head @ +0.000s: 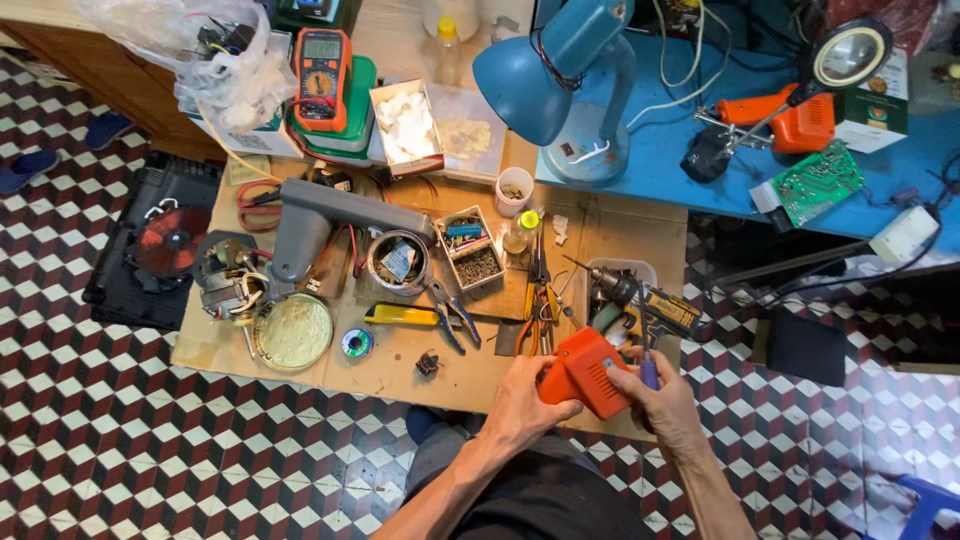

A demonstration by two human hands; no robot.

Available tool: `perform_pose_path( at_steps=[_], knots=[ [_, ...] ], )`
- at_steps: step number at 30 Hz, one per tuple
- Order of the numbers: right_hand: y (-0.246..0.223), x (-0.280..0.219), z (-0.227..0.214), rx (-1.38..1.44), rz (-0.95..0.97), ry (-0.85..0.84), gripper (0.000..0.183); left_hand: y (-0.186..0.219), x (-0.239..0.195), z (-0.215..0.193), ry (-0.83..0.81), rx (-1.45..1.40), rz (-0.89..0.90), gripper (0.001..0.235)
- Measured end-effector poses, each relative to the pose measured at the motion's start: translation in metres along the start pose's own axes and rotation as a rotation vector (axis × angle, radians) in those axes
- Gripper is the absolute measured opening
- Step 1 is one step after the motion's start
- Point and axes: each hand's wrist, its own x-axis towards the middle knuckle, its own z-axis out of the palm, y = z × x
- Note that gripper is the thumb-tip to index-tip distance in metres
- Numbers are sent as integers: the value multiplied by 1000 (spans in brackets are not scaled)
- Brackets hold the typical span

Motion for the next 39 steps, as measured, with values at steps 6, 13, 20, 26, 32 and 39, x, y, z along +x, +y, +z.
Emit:
perform_pose_path(
  at_steps=[6, 13, 20, 26, 32, 39],
  knots=[
    [-15, 47, -21, -8, -87, -146, 59, -34, 10, 11, -118, -789, -568, 37],
    [-28, 66, -18, -28, -60, -186, 58, -40, 23, 15, 20, -775, -475, 32],
    [-34, 66, -11, -28, -56, -157, 58, -38, 36, 10, 65, -642, -429, 29],
    [-26, 65, -5, -33, -30, -163, 58, -41, 30, 12, 123, -639, -406, 28],
    [-13, 65, -3, -69, -34, -207, 60, -50, 12, 25, 213, -610, -451, 29],
    [-4, 56, 6, -157, 1, -229, 56, -73, -10, 42, 296, -651, -518, 33]
  ],
)
